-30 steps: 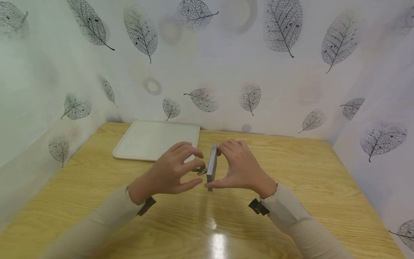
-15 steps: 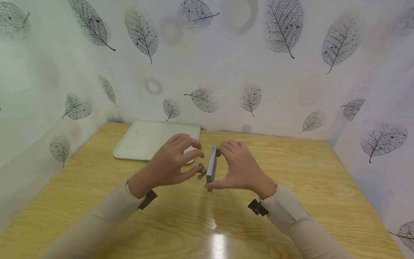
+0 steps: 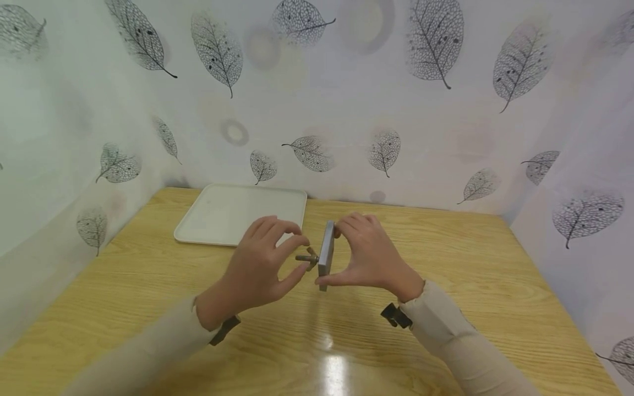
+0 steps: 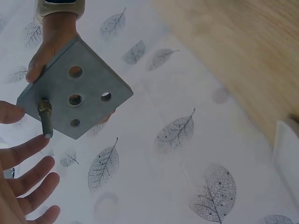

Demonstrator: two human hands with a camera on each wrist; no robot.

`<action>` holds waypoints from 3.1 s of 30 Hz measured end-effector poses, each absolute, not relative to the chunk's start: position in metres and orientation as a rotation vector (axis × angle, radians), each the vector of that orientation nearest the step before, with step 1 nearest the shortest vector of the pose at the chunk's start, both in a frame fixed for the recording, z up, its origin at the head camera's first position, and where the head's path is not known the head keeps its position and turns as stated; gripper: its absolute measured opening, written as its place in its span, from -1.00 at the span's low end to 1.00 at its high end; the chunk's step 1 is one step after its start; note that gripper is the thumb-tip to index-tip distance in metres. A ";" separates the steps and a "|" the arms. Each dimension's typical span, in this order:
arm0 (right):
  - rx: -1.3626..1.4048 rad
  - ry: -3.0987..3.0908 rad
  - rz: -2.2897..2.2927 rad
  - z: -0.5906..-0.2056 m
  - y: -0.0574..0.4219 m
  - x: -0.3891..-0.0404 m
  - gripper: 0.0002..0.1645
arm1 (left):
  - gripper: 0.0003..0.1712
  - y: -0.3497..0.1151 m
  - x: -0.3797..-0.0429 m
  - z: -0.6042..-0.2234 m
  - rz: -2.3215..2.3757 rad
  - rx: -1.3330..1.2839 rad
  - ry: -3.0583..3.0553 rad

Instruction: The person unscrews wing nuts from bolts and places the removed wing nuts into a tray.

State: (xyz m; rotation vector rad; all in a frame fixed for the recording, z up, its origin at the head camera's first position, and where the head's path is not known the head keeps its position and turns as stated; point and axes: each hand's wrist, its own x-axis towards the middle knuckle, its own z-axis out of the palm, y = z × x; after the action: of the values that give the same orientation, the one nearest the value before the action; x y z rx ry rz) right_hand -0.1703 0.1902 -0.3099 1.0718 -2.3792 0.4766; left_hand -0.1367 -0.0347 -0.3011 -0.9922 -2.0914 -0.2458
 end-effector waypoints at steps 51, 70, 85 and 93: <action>1.073 -2.392 0.482 -0.311 0.192 -0.173 0.08 | -0.67 -0.032 -0.142 -0.315 -0.241 -1.068 -2.177; 1.075 -2.394 0.488 -0.311 0.191 -0.171 0.06 | -0.84 -0.032 -0.147 -0.302 -0.298 -1.000 -2.122; 1.080 -2.390 0.480 -0.313 0.193 -0.170 0.08 | -0.68 -0.033 -0.141 -0.313 -0.292 -1.078 -2.115; 1.090 -2.375 0.485 -0.314 0.194 -0.170 0.06 | -0.68 -0.032 -0.140 -0.314 -0.233 -1.065 -2.109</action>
State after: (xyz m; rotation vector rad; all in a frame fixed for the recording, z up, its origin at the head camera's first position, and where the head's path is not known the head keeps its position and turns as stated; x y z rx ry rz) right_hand -0.1704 0.1941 -0.3145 1.0902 -2.3751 0.4849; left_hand -0.1404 -0.0320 -0.3140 -1.0653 -2.1089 -0.2331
